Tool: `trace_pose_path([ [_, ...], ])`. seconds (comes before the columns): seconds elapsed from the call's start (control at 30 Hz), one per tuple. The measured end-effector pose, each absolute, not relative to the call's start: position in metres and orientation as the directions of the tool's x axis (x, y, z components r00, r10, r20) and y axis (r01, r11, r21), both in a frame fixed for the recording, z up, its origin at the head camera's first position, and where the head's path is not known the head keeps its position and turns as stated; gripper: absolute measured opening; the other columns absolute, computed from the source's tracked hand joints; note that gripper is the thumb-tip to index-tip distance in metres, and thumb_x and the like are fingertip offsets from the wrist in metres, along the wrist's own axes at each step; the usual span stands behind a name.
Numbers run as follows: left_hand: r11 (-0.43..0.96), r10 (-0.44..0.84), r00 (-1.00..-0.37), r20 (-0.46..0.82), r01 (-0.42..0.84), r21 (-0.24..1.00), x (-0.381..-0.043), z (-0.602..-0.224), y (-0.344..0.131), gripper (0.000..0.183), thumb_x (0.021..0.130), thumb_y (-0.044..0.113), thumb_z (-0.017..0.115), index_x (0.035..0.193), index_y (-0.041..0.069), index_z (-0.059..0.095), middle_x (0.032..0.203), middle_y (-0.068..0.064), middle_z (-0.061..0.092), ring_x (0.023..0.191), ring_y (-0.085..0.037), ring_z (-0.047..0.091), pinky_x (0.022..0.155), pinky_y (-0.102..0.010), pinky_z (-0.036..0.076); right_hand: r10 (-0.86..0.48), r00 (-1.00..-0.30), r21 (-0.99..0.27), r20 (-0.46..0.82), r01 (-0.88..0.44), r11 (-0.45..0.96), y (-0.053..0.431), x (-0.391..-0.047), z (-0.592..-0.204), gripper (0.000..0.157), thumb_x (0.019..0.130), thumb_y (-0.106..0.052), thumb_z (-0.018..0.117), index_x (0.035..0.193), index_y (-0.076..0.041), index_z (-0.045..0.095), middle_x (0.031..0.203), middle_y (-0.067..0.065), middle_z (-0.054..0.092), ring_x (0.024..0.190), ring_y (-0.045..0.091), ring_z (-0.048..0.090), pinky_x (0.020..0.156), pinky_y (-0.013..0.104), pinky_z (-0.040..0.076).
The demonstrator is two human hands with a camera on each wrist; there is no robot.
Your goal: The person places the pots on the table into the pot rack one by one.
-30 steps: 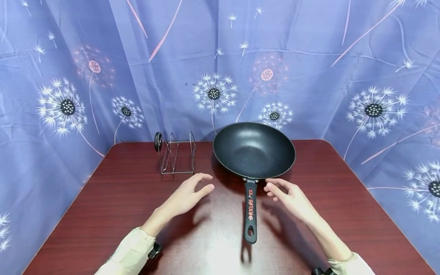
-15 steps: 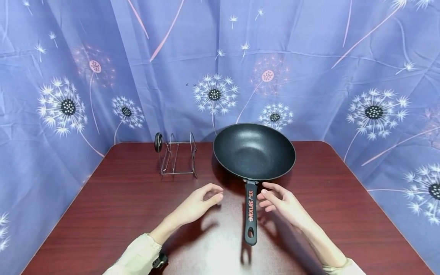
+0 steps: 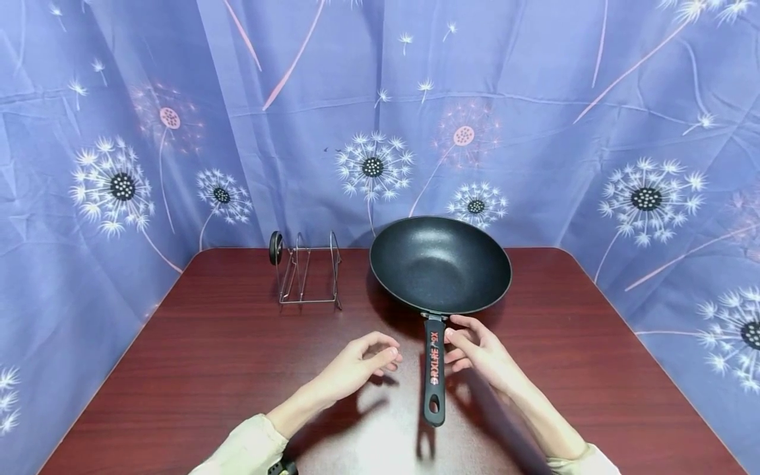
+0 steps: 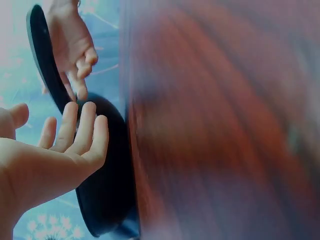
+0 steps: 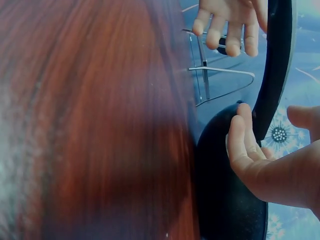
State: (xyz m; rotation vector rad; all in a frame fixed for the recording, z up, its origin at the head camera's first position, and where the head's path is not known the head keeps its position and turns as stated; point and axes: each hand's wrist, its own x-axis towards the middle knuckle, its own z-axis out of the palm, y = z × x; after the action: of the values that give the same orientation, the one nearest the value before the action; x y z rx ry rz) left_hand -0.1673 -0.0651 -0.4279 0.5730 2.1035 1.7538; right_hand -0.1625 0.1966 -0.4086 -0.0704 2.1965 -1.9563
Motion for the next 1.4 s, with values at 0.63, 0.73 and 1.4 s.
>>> trace_pose_path([
  [0.63,-0.107,0.492,-0.864,-0.104,-0.178,0.978,-0.144,-0.428,-0.032,0.039,0.098,0.027,0.061,0.123,-0.001,0.053,0.109,-0.011,0.071,0.087,-0.019,0.071,0.08,-0.035,0.058,-0.136,-0.987,-0.986,-0.08,0.059,0.155,0.181,-0.163,-0.411,0.048,0.098,-0.016,0.061,0.138,0.0,0.038,0.101,0.011,0.065,0.071,0.015,0.067,0.068,0.03,0.058],
  [0.73,-0.131,0.477,-0.871,-0.117,-0.202,0.971,-0.142,-0.43,-0.028,0.04,0.097,0.024,0.061,0.126,-0.003,0.052,0.106,-0.007,0.07,0.083,-0.016,0.07,0.078,-0.034,0.058,-0.136,-0.989,-0.983,-0.064,0.039,0.178,0.18,-0.163,-0.41,0.047,0.098,-0.018,0.061,0.137,-0.002,0.041,0.102,0.011,0.065,0.076,0.015,0.065,0.071,0.03,0.057],
  [1.4,-0.271,0.419,-0.894,-0.157,-0.289,0.918,-0.123,-0.422,0.001,0.068,0.087,0.014,0.072,0.144,0.005,0.035,0.114,-0.013,0.068,0.075,-0.014,0.068,0.069,-0.025,0.051,-0.218,-0.974,-0.985,-0.063,0.025,0.173,0.175,-0.167,-0.417,0.047,0.099,-0.024,0.061,0.139,-0.008,0.043,0.104,0.012,0.062,0.084,0.018,0.065,0.077,0.031,0.055],
])
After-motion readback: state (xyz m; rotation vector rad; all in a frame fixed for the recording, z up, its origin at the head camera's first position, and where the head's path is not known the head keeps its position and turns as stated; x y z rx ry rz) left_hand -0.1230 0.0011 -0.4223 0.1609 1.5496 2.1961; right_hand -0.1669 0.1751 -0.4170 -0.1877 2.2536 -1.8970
